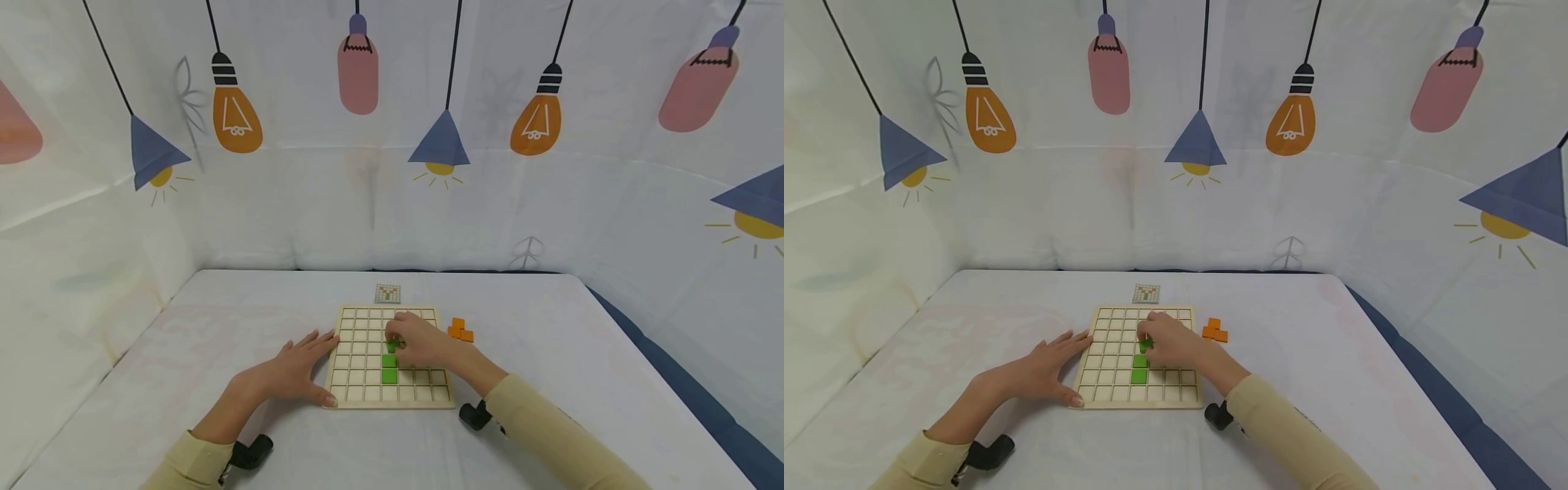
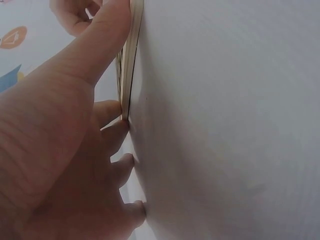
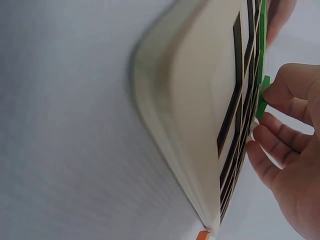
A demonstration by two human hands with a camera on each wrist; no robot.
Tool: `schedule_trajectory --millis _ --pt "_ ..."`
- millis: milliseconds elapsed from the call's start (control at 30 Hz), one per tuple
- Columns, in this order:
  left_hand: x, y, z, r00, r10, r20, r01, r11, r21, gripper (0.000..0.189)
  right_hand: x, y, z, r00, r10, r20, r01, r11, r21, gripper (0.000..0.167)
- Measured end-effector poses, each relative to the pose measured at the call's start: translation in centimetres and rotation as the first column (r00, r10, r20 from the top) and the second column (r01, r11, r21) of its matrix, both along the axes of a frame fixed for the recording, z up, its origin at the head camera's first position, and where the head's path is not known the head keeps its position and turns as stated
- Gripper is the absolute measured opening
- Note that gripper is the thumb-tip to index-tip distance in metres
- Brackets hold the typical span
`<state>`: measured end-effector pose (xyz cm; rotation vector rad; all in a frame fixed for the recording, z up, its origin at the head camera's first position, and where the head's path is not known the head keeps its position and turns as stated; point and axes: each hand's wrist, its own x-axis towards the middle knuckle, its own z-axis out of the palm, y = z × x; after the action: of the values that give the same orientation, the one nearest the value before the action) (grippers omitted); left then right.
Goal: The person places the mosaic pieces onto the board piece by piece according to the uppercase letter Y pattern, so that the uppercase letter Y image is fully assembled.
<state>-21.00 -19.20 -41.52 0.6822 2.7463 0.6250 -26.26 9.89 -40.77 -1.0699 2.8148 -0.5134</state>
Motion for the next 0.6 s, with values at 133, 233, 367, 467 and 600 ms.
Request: schedule_trajectory --millis 133,233,367,467,600 --pt "-0.08 0.03 -0.14 1.000 -0.010 -0.014 0.009 1.000 -0.003 0.116 0.07 -0.06 0.00 1.000 0.016 -0.007 -0.016 1.000 0.002 0.021" --pt "-0.14 -0.05 -0.23 1.000 -0.011 -0.013 0.011 1.000 -0.006 0.116 0.10 -0.15 -0.04 1.000 0.026 -0.018 -0.026 1.000 0.003 0.021" --pt "-0.02 -0.08 -0.07 1.000 -0.012 -0.008 0.012 1.000 -0.006 0.116 0.14 -0.35 -0.14 0.999 0.034 -0.035 -0.034 0.999 0.016 0.019" --pt "0.06 -0.07 0.02 1.000 -0.006 -0.003 0.006 1.000 -0.002 0.116 0.19 -0.48 -0.10 0.998 0.036 -0.049 -0.035 0.999 0.032 0.018" --pt "-0.03 -0.05 -0.03 1.000 -0.001 0.004 0.001 1.000 0.006 0.116 0.27 -0.54 0.11 0.997 0.040 -0.060 -0.037 0.998 0.044 0.018"
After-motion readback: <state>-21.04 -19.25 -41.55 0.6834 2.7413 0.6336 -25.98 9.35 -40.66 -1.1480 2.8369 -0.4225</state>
